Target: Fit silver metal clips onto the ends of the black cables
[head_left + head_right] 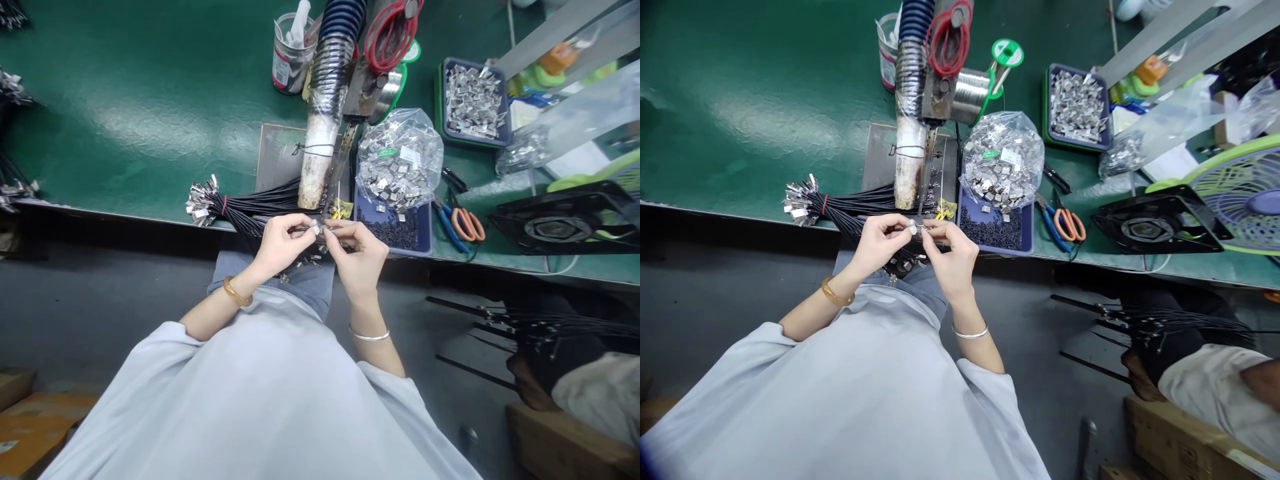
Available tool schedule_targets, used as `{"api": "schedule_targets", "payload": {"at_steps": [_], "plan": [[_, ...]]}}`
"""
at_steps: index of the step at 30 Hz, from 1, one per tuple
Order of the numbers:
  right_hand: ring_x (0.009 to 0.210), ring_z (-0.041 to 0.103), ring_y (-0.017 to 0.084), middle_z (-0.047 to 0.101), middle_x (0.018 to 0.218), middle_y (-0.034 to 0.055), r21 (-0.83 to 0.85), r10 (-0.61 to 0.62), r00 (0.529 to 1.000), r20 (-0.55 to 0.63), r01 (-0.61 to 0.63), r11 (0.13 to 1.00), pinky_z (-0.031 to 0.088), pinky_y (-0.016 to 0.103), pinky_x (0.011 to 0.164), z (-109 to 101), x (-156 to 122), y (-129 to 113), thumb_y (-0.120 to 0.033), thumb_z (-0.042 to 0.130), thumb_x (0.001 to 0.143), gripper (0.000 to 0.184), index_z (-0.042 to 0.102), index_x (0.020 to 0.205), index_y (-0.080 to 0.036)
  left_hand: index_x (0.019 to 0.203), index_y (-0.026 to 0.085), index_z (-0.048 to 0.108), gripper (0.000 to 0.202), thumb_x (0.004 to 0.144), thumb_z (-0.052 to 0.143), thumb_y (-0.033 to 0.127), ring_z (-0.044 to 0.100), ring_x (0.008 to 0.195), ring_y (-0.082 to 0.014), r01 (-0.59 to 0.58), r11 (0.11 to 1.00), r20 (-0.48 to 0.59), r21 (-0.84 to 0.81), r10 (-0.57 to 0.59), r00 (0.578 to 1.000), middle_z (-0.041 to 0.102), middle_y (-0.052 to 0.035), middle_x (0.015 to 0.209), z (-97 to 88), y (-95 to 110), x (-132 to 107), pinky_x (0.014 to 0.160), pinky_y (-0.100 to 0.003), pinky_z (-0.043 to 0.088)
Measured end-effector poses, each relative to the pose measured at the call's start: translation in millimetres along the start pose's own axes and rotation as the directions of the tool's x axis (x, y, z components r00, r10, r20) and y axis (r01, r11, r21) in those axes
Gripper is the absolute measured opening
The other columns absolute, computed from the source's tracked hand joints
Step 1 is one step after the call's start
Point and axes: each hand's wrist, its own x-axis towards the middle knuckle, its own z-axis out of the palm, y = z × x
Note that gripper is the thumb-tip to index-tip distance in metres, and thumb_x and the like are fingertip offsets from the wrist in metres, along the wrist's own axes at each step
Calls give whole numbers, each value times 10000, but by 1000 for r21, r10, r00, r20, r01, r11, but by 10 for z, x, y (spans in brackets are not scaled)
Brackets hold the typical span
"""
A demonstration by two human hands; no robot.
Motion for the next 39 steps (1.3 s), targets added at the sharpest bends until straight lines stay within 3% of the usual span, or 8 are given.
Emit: {"api": "schedule_targets", "payload": {"at_steps": [14, 23, 28, 30, 32, 36, 37, 39], "plan": [[857, 775, 193, 799, 885, 28, -21, -5, 1000, 21, 6, 1000, 654, 311, 735, 23, 132, -14, -214, 726, 849, 98, 693, 756, -221, 710, 131, 710, 155, 767, 647, 262, 447, 553, -73, -41, 999, -86, 13, 42, 995, 643, 5, 646, 57, -1, 17, 532, -198, 352], [836, 780, 196, 810, 926, 36, -104, -39, 998, 47, 44, 994, 656, 321, 733, -22, 78, -74, -221, 677, 875, 126, 639, 755, -232, 685, 138, 706, 158, 752, 631, 259, 378, 531, -69, -11, 1000, -27, -4, 11, 1000, 561, 32, 585, 24, 63, 19, 515, -206, 317], [679, 763, 151, 801, 887, 5, -11, 11, 999, 49, -10, 1000, 633, 258, 628, -66, 38, -25, -273, 670, 909, 109, 623, 820, -231, 674, 133, 708, 173, 750, 620, 261, 382, 527, -67, -2, 999, 26, 43, 1, 1000, 536, 39, 564, 0, 65, 3, 517, -207, 307], [504, 683, 122, 766, 782, -24, -3, 15, 1000, -13, -15, 1000, 556, 231, 475, -126, 25, -20, -332, 646, 940, 129, 626, 856, -236, 680, 132, 716, 164, 753, 616, 239, 417, 530, -68, -13, 998, 80, 64, 8, 997, 569, 32, 577, -32, 63, -15, 525, -202, 330], [405, 590, 118, 677, 633, -50, -72, -92, 977, -192, 80, 994, 460, 244, 389, -208, 11, -48, -378, 647, 942, 166, 645, 838, -247, 688, 132, 735, 160, 763, 626, 223, 474, 548, -75, -47, 994, 149, 100, 32, 988, 622, 15, 607, -85, 53, -38, 547, -203, 368], [400, 498, 132, 535, 557, -50, -228, -386, 730, -564, 311, 923, 385, 302, 409, -384, -29, -209, -398, 680, 913, 142, 698, 825, -288, 711, 139, 754, 215, 830, 678, 301, 575, 607, -111, -136, 982, 143, 133, 117, 983, 702, -40, 712, -213, -4, -65, 554, -223, 435], [395, 480, 126, 539, 582, -49, -219, -390, 722, -572, 324, 920, 373, 305, 411, -423, -40, -253, -391, 676, 914, 108, 704, 872, -295, 729, 143, 753, 228, 854, 679, 319, 600, 640, -125, -178, 972, 95, 154, 165, 982, 716, -52, 753, -239, -25, -58, 571, -236, 461], [390, 486, 114, 597, 658, -43, -165, -313, 831, -460, 266, 950, 372, 295, 410, -490, -54, -311, -361, 656, 929, 93, 683, 988, -295, 781, 156, 752, 208, 903, 656, 294, 640, 757, -161, -295, 912, -3, 286, 309, 951, 735, -72, 843, -272, -79, -19, 693, -289, 523]]}}
